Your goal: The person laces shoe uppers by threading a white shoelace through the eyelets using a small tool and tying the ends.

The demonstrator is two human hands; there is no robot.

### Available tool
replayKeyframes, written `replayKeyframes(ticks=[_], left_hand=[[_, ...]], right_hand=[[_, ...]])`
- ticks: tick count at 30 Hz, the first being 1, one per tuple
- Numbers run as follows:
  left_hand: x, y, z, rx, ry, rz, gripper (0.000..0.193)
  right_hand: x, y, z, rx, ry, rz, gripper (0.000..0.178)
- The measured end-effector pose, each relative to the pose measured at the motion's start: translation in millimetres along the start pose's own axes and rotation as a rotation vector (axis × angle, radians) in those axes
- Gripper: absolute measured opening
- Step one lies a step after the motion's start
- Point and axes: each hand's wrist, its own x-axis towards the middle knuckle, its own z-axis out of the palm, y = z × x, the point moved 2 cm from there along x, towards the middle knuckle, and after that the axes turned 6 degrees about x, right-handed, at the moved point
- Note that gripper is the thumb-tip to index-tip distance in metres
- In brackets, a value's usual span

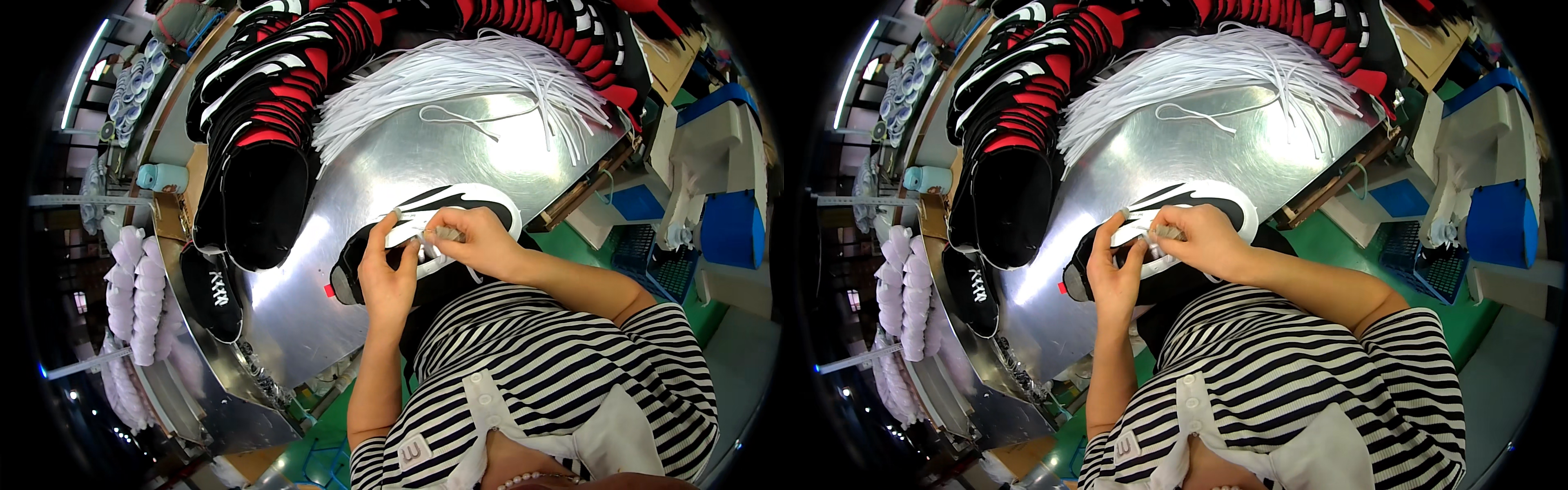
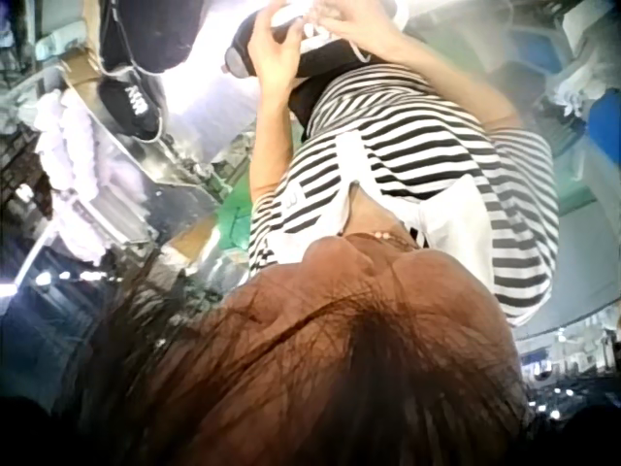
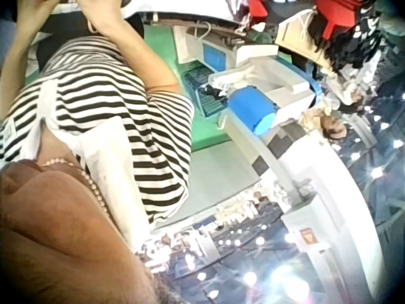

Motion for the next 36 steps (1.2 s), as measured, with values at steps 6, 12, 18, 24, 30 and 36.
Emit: replayKeyframes(ticks=[6, 12, 18, 24, 30, 36], left_hand=[[-45.6, 35.9, -33.0, 0.418, 0.072, 0.173, 0.044], [-57.1, 40.8, 2.8, 0.667, -0.041, 0.375, 0.038], [-11.3, 47.0, -9.6, 0.717, 0.001, 0.356, 0.030], [1.7, 37.8, -3.3, 0.714, -0.128, 0.129, 0.031], [13.3, 20.9, -12.4, 0.469, 0.115, 0.178, 0.027], [-8.2, 39.8, -6.9, 0.444, 0.180, 0.309, 0.016]], right_hand=[[-15.5, -19.6, -46.5, 0.162, 0.038, 0.173, 0.015], [-6.9, -3.3, -36.2, -0.448, 0.103, -0.353, 0.016], [6.0, -18.2, -37.2, -0.519, 0.050, -0.325, 0.025], [-22.5, -3.7, -22.6, -0.635, 0.069, -0.372, 0.018], [-52.3, -9.2, -26.1, -0.619, -0.468, -0.509, 0.011], [-22.4, -12.1, -32.8, -0.180, 0.059, -0.175, 0.028]])
